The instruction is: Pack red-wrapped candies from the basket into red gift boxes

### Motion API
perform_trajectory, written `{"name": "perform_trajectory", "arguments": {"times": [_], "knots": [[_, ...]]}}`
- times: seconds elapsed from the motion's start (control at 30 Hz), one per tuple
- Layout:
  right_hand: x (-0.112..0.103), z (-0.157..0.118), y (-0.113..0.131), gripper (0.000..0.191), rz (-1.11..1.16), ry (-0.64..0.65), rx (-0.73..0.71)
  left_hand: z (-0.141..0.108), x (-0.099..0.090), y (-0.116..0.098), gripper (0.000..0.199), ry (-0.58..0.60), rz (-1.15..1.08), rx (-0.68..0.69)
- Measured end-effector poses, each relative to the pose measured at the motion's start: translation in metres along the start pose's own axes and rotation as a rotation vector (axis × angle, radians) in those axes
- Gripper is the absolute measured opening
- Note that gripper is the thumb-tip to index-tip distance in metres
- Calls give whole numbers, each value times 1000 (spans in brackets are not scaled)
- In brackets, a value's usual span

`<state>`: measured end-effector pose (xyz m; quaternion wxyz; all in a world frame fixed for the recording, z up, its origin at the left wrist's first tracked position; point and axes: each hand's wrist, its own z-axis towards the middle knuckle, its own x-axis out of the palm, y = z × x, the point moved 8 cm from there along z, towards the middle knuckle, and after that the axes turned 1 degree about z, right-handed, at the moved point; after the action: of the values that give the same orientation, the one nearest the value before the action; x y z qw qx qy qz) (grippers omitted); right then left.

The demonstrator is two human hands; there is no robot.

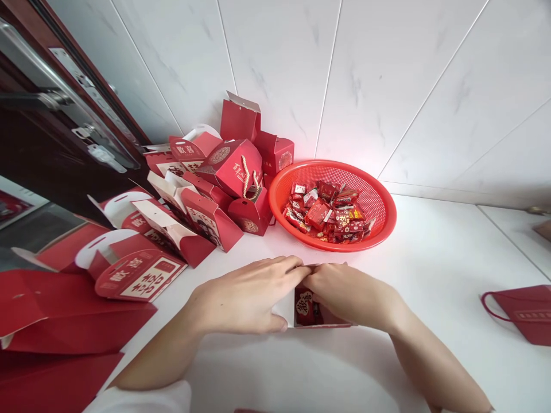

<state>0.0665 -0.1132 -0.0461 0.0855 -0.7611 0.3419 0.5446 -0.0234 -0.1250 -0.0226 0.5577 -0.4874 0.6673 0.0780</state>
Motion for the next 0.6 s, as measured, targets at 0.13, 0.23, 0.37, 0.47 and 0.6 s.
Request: {"name": "perform_trajectory", "arguments": {"times": [0.13, 0.23, 0.37, 0.47, 0.6], "knots": [[-2, 2, 11, 22, 90, -24, -124, -1, 0, 0, 75, -9, 3, 13], [-2, 1, 2, 21, 34, 0, -38, -1, 0, 0, 73, -5, -1, 11], [-8, -3, -6, 24, 38, 8, -17, -1, 1, -1, 70, -11, -1, 7], [-15, -7, -6, 19, 238, 21, -119, -1, 2, -2, 72, -25, -9, 23], [-25, -15, -8, 29, 321, 49, -198, -1, 1, -2, 72, -50, -26, 50]]}}
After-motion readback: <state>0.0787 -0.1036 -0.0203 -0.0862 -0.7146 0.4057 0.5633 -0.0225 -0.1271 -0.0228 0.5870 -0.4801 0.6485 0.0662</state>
